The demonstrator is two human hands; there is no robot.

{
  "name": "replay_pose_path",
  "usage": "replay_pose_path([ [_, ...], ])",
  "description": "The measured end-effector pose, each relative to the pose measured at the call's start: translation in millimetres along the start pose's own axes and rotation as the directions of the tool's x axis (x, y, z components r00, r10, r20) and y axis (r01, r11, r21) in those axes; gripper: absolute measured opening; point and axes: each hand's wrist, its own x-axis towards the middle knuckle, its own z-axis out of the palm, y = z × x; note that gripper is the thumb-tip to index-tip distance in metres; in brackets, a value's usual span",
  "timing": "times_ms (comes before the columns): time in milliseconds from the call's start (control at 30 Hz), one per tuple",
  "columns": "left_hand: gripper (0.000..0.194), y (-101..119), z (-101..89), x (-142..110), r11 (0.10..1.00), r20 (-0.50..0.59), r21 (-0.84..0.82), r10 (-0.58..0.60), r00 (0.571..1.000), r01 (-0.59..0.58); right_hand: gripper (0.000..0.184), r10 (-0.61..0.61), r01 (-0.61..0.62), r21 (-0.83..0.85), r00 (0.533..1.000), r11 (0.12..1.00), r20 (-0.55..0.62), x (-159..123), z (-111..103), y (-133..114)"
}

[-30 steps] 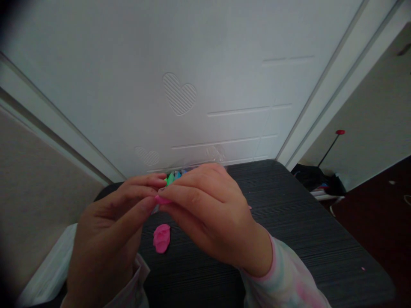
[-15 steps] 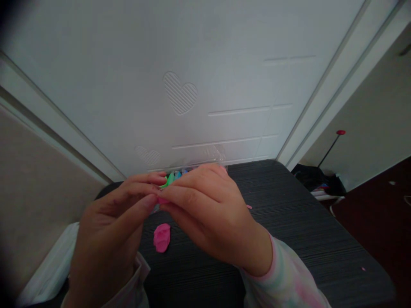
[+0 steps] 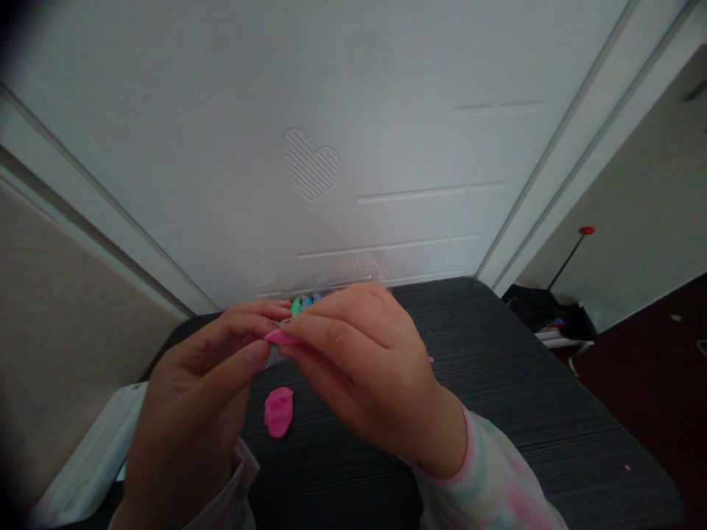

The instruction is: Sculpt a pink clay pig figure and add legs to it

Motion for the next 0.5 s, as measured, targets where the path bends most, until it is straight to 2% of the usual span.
replay_pose_path([
  [267, 0.011, 3.2, 4.6, 0.5, 0.991, 0.009, -0.107, -0.085, 0.996, 0.086, 0.023, -0.026, 0.026, 0.011, 1.000, 1.000, -0.006, -0.3, 3.1, 0.1],
  [500, 0.015, -0.8, 5.2, -0.9, 0.996, -0.035, -0.084, -0.010, 0.999, 0.007, 0.024, 0.040, -0.041, 0.040, 0.999, 0.998, 0.013, -1.4, 5.2, 0.3],
])
